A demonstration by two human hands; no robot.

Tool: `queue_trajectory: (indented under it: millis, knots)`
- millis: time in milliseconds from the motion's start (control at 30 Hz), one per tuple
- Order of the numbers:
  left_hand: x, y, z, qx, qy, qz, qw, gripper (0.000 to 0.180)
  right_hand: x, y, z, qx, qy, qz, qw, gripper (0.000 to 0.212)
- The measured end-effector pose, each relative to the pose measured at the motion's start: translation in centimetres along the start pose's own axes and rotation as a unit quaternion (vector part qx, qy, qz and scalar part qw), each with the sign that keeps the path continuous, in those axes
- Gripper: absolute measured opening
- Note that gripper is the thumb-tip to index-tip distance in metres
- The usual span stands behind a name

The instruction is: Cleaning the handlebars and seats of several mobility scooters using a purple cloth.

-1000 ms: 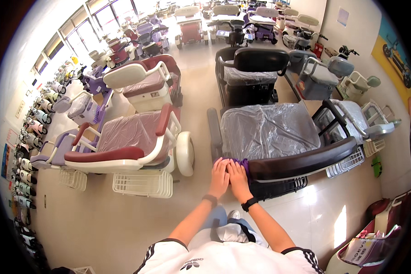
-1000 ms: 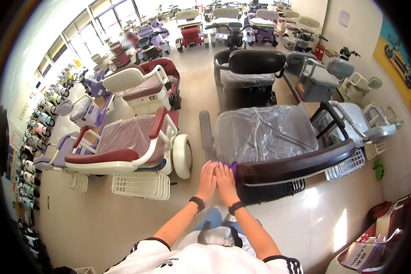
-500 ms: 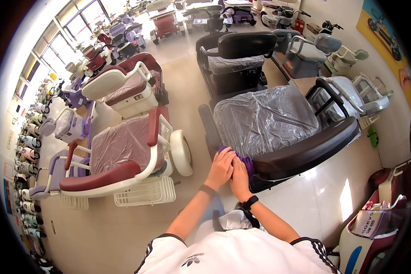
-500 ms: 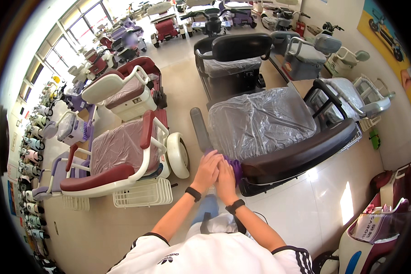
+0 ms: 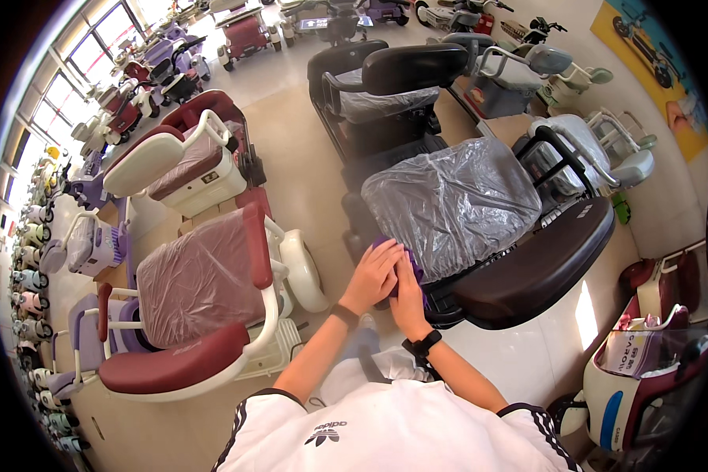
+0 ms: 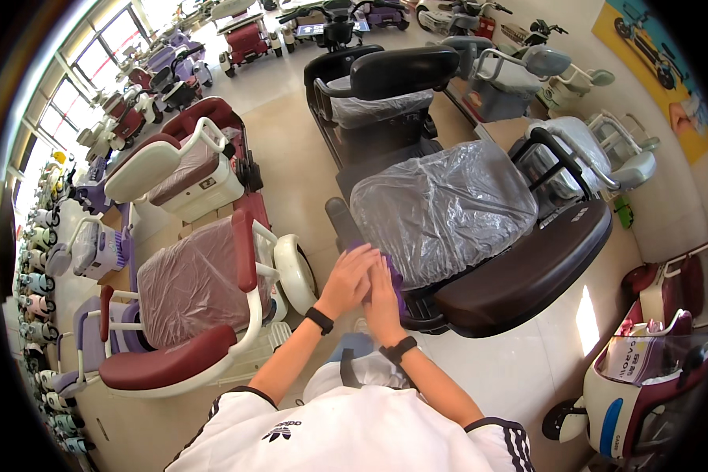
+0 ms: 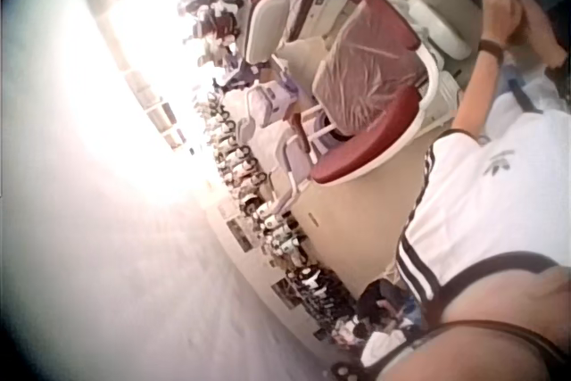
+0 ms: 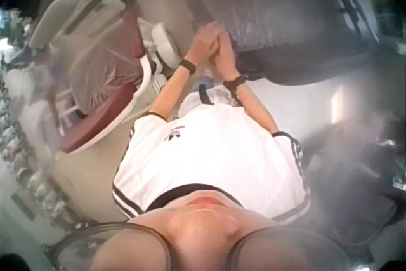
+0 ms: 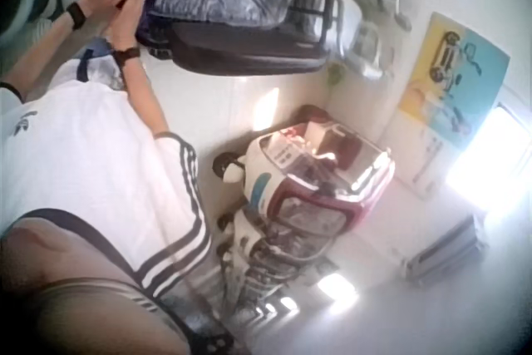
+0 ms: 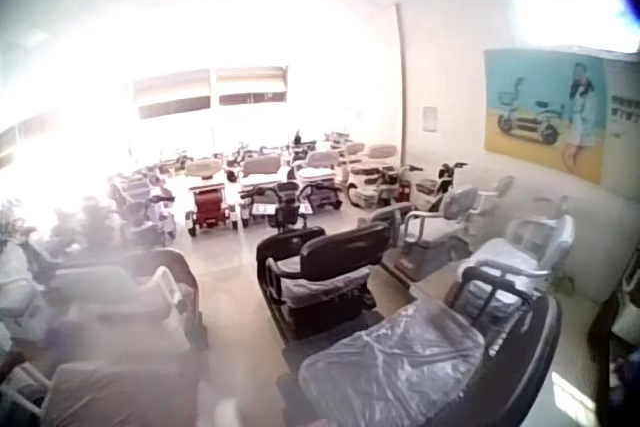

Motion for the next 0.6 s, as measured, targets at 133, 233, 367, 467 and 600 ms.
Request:
queue_trajectory:
  millis: [133,233,367,467,600]
  knots:
    - [0.1,0.0,-4.5,-0.096,-0.039,-0.001,0.995,0.05,3.9,2.9,2.1,-0.009,-0.251,-0.214,0.944,0.085]
    - [0.4,-1.4,-7.5,-0.146,-0.064,0.009,0.987,0.059,5.4,4.6,2.7,-0.067,-0.25,-0.213,0.942,0.087]
    - [0.2,-0.5,-11.2,-0.162,-0.066,0.008,0.985,0.065,7.7,8.2,4.5,-0.079,-0.237,-0.267,0.931,0.09]
    - [-0.2,1.9,-13.7,-0.162,-0.037,0.013,0.986,0.065,8.4,11.4,5.8,-0.078,-0.184,-0.266,0.943,0.092]
    - [-0.2,4.8,-16.8,-0.169,-0.027,0.0,0.985,0.065,9.9,14.3,8.0,-0.057,-0.153,-0.298,0.94,0.093]
Point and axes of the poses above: each hand's wrist, its own y-axis towards the middle knuckle, its own x-axis out of the palm, z = x × y, the point moved 6 cm from there along y, towards the middle knuckle, and after that the axes turned 10 degrees about -x, right-handed, at the moved point
